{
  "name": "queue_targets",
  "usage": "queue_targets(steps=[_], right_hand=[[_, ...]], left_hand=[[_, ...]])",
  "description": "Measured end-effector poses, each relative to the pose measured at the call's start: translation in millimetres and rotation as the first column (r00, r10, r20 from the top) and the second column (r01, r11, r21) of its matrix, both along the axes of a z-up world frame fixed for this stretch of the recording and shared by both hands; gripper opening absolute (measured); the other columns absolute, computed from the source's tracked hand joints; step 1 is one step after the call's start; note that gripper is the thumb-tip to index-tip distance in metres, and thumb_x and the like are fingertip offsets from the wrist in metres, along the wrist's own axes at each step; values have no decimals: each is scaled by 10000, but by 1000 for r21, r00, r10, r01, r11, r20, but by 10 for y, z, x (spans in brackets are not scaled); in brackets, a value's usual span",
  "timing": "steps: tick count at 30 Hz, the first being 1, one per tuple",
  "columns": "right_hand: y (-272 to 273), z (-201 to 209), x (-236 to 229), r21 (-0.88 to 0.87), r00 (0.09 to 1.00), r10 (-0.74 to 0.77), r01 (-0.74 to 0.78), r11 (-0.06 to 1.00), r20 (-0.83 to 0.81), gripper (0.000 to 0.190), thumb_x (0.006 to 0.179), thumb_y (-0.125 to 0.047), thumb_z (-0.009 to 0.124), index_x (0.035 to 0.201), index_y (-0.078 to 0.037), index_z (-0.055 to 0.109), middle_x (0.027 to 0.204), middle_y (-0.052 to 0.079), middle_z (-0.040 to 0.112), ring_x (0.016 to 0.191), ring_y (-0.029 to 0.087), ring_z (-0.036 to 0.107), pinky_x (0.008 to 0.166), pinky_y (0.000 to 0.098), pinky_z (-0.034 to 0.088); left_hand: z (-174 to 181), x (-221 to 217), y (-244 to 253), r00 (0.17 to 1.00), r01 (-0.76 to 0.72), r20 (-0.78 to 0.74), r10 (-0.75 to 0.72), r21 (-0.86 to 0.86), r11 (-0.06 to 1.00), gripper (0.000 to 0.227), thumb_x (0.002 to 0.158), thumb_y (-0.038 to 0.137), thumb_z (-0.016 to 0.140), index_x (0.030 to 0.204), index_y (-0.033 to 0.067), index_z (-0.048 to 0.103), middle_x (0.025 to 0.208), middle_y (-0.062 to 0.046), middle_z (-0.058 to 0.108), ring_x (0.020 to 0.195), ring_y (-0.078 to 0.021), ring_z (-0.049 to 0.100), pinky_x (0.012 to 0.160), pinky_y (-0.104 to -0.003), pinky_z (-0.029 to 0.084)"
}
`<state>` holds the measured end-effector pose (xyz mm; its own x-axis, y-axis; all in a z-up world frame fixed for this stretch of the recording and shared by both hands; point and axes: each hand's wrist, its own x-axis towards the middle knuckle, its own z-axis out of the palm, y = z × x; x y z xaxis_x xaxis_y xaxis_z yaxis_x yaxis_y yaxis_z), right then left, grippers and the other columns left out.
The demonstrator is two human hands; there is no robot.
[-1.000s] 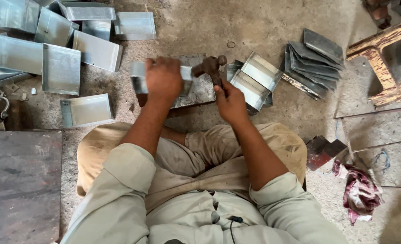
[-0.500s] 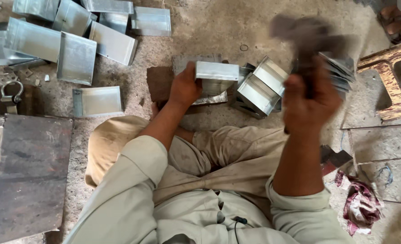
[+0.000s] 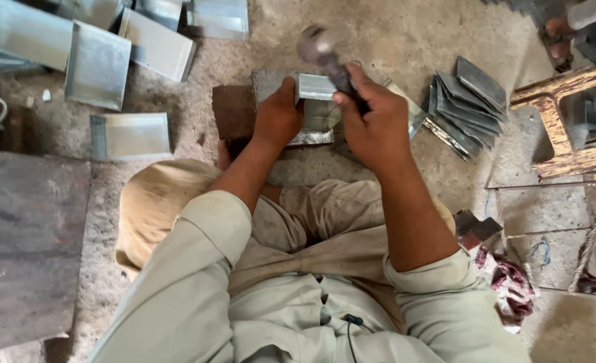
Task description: The person sits cross-legged on the floor and repeatedly hammers small rectangular metal boxes on a metal anvil to shape them. They pick up each box, position it on the anvil, strike it with a hammer, and then place the finished box into a stack.
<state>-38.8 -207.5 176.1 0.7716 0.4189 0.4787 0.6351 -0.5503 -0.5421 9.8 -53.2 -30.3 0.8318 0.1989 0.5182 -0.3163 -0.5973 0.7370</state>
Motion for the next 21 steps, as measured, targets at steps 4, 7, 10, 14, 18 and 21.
queue_targets(steps=[4, 7, 10, 14, 18, 21], right_hand=[[31, 40, -55, 9, 997, -53, 53, 999, -61, 413, 1032, -117, 746, 1394, 35, 618, 808, 150, 653, 700, 108, 582, 648, 280, 484], [52, 12, -61, -3, 984, -64, 64, 998, -168, 386, 1013, -114, 745, 1373, -1, 664, 870, 157, 691, 687, 128, 512, 639, 271, 478], [-7, -56, -41, -14, 979, -179, 179, 984, -100, 395, 1008, -104, 752, 1382, -20, 657, 806, 174, 648, 677, 135, 539, 641, 282, 470], [-132, -230, 0, 47, 999, -35, 35, 998, -3, 374, 995, -98, 755, 1341, -28, 630, 989, 162, 714, 845, 112, 657, 756, 268, 520], [-454, -490, 4, 107, 977, -183, 194, 975, -106, 476, 968, -114, 797, 1405, -8, 638, 865, 79, 698, 734, 82, 598, 693, 248, 505], [-788, -764, -83, 295, 945, -194, 271, 916, -265, 466, 978, -114, 784, 1408, -4, 644, 844, 19, 670, 729, 54, 586, 679, 226, 494]], left_hand=[[55, -19, 0, 1000, -13, 2, 13, -3, 1000, 428, 918, 119, 710, 1267, 3, 492, 952, -253, 705, 839, -475, 670, 675, -561, 530], [83, -11, 31, 1000, -7, 10, 7, 4, 1000, 401, 944, 122, 703, 1252, -9, 481, 949, -255, 683, 848, -475, 667, 692, -565, 527], [40, -11, 6, 1000, 2, -28, -2, -19, 1000, 340, 943, 132, 705, 1202, 19, 516, 946, -242, 701, 846, -476, 670, 691, -565, 529], [56, -17, 24, 998, 15, 69, -13, -26, 1000, 330, 938, 122, 698, 1191, 21, 511, 957, -252, 694, 872, -487, 661, 716, -563, 527], [225, -45, 101, 1000, 11, -17, -12, -56, 998, 274, 966, 127, 703, 1161, 16, 547, 929, -255, 701, 879, -484, 671, 726, -564, 530], [321, -103, 279, 993, 53, -94, -69, -164, 985, 242, 942, 86, 680, 1154, 28, 576, 944, -218, 725, 879, -404, 735, 761, -491, 597]])
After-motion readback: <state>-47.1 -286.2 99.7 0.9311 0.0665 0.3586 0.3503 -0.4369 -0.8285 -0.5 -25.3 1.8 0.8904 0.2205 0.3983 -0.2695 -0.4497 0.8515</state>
